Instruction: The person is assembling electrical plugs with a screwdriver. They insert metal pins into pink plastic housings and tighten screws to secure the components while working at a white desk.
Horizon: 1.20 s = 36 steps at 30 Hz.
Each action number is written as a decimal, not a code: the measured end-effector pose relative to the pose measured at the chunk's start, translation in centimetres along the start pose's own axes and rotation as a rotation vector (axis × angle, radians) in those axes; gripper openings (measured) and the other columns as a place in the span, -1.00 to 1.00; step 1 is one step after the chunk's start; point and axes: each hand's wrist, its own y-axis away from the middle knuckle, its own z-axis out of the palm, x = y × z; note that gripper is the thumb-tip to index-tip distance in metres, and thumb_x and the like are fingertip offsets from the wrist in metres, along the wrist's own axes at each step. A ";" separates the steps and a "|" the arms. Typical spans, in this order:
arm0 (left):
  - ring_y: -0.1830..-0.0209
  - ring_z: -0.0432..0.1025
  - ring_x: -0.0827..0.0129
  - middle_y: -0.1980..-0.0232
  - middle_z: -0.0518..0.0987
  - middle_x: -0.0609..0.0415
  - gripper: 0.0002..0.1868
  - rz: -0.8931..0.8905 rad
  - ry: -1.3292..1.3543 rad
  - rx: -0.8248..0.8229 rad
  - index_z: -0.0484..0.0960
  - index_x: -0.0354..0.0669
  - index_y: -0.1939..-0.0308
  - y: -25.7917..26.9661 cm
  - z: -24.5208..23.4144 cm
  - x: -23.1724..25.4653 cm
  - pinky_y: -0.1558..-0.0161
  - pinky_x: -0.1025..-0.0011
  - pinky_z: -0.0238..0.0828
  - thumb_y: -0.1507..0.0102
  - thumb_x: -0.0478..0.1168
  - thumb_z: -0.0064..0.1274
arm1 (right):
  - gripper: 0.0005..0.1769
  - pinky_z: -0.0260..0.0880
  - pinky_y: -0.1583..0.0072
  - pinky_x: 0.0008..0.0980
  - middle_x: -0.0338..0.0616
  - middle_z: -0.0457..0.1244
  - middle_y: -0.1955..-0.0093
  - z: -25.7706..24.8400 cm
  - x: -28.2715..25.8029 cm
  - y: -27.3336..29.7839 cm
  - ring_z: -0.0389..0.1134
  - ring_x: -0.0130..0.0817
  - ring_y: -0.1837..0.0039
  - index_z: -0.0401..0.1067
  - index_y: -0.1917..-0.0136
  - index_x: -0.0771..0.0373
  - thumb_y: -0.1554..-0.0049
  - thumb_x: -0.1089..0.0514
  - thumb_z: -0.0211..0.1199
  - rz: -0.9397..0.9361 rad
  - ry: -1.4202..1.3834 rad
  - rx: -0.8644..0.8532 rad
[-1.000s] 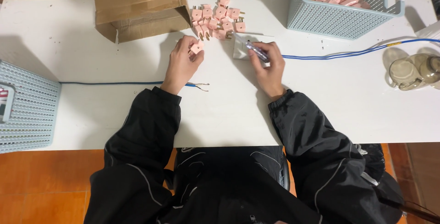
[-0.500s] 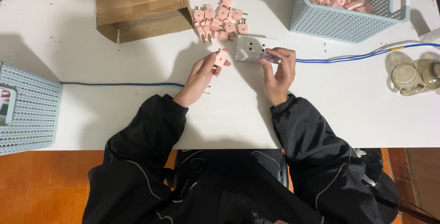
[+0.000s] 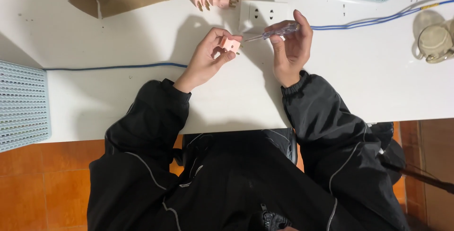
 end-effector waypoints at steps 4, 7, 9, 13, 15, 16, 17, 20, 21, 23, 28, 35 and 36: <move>-0.43 0.61 0.23 -0.43 0.70 -0.13 -0.63 0.025 -0.102 0.019 0.45 -0.11 -0.18 0.4 0.6 -0.3 -0.41 0.34 0.52 -0.46 -0.43 0.33 | -0.39 0.68 -0.35 0.14 0.33 0.34 -0.20 0.2 -0.4 0.2 0.54 0.22 -0.20 0.09 -0.78 0.17 -0.60 0.32 0.26 -0.036 -0.050 -0.093; -0.36 0.64 0.26 -0.35 0.75 -0.01 -0.68 0.003 -0.307 0.024 0.44 -0.05 -0.14 0.5 0.6 0.5 -0.38 0.37 0.51 -0.48 -0.38 0.29 | -0.40 0.68 -0.34 0.12 0.33 0.34 -0.22 0.2 -0.1 0.4 0.54 0.21 -0.20 0.10 -0.77 0.17 -0.60 0.31 0.25 -0.052 -0.044 -0.091; -0.26 0.62 0.24 -0.30 0.73 0.06 -0.65 0.016 -0.404 0.021 0.49 -0.02 -0.27 0.6 0.3 -0.4 -0.37 0.35 0.53 -0.49 -0.38 0.26 | -0.41 0.68 -0.33 0.10 0.31 0.32 -0.23 0.1 0.0 0.2 0.53 0.20 -0.20 0.11 -0.77 0.17 -0.61 0.32 0.25 -0.053 -0.042 -0.081; 0.02 0.56 0.27 -0.29 0.72 0.07 -0.71 0.221 -0.637 -0.071 0.64 -0.16 -0.24 0.9 -0.2 -2.0 -0.10 0.32 0.55 -0.49 -0.51 0.15 | -0.43 0.69 -0.35 0.11 0.23 0.29 -0.24 -0.2 -0.3 -0.4 0.50 0.16 -0.22 0.12 -0.77 0.13 -0.63 0.32 0.23 -0.051 -0.013 -0.070; -0.13 0.60 0.18 -0.29 0.69 0.00 -0.74 0.297 -0.688 -0.116 0.58 -0.21 -0.17 0.9 -0.1 -1.3 -0.17 0.28 0.61 -0.48 -0.54 0.19 | -0.43 0.67 -0.34 0.08 0.27 0.32 -0.22 -0.3 -0.3 -0.4 0.52 0.19 -0.21 0.12 -0.76 0.13 -0.63 0.34 0.23 -0.041 -0.006 -0.079; -0.27 0.64 0.10 -0.30 0.65 -0.07 -0.73 0.380 -0.744 -0.157 0.52 -0.25 -0.10 0.7 -0.1 -0.9 -0.24 0.24 0.67 -0.48 -0.58 0.23 | -0.42 0.64 -0.33 0.05 0.32 0.35 -0.21 -0.3 -0.2 -0.5 0.54 0.21 -0.20 0.11 -0.76 0.13 -0.62 0.37 0.23 -0.038 -0.002 -0.090; -0.27 0.64 0.10 -0.30 0.65 -0.07 -0.73 0.381 -0.740 -0.160 0.52 -0.25 -0.10 0.7 -0.2 -1.2 -0.24 0.24 0.67 -0.48 -0.58 0.23 | -0.42 0.64 -0.33 0.05 0.32 0.35 -0.21 -0.4 -0.2 -0.5 0.54 0.21 -0.20 0.11 -0.76 0.13 -0.62 0.37 0.23 -0.037 0.002 -0.089; -0.18 0.61 0.14 -0.30 0.59 -0.01 -0.79 0.337 -0.771 -0.173 0.53 -0.25 -0.01 0.8 -0.4 -2.0 -0.17 0.20 0.56 -0.48 -0.50 0.27 | -0.44 0.60 -0.30 -0.01 0.29 0.36 -0.19 -0.3 -0.2 -0.5 0.55 0.18 -0.19 0.12 -0.74 0.14 -0.62 0.32 0.25 -0.023 0.016 -0.125; -0.20 0.62 0.08 -0.33 0.60 -0.06 -0.79 0.325 -0.752 -0.188 0.47 -0.24 -0.01 0.7 -0.5 -2.1 -0.17 0.18 0.54 -0.51 -0.48 0.22 | -0.46 0.61 -0.31 0.00 0.29 0.36 -0.18 -0.3 -0.2 -0.5 0.55 0.18 -0.19 0.13 -0.73 0.15 -0.62 0.31 0.25 -0.021 0.024 -0.137; -0.22 0.62 0.02 -0.37 0.61 -0.11 -0.78 0.311 -0.728 -0.199 0.41 -0.23 -0.01 0.7 -0.4 -1.9 -0.17 0.17 0.53 -0.55 -0.47 0.18 | -0.47 0.62 -0.33 0.01 0.29 0.37 -0.17 -0.3 -0.3 -0.5 0.55 0.18 -0.19 0.14 -0.72 0.17 -0.62 0.29 0.26 -0.016 0.031 -0.152; -0.07 0.59 -0.01 -0.14 0.66 -0.13 -0.60 0.127 -0.698 -0.135 0.37 -0.19 -0.30 0.8 0.1 -1.1 -0.01 0.14 0.51 -0.51 -0.37 0.27 | -0.42 0.65 -0.38 0.09 0.25 0.39 -0.26 -0.4 0.1 0.1 0.56 0.17 -0.25 0.11 -0.79 0.22 -0.63 0.24 0.25 0.008 0.014 -0.333; -0.38 0.64 -0.11 -0.32 0.69 -0.29 -0.50 0.143 -0.632 -0.130 0.31 -0.23 -0.38 0.9 0.4 -1.7 -0.26 0.04 0.62 -0.50 -0.40 0.28 | -0.49 0.66 -0.39 0.01 0.22 0.36 -0.28 0.1 0.6 1.3 0.58 0.17 -0.26 0.22 -0.71 0.29 -0.59 0.29 0.28 -0.029 0.067 -0.392; -0.37 0.63 -0.10 -0.33 0.67 -0.26 -0.52 0.145 -0.633 -0.133 0.31 -0.23 -0.38 1.0 0.4 -1.8 -0.27 0.05 0.61 -0.51 -0.40 0.27 | -0.52 0.63 -0.32 -0.06 0.23 0.40 -0.23 0.2 0.7 1.4 0.58 0.11 -0.22 0.25 -0.67 0.31 -0.57 0.29 0.30 -0.051 0.097 -0.388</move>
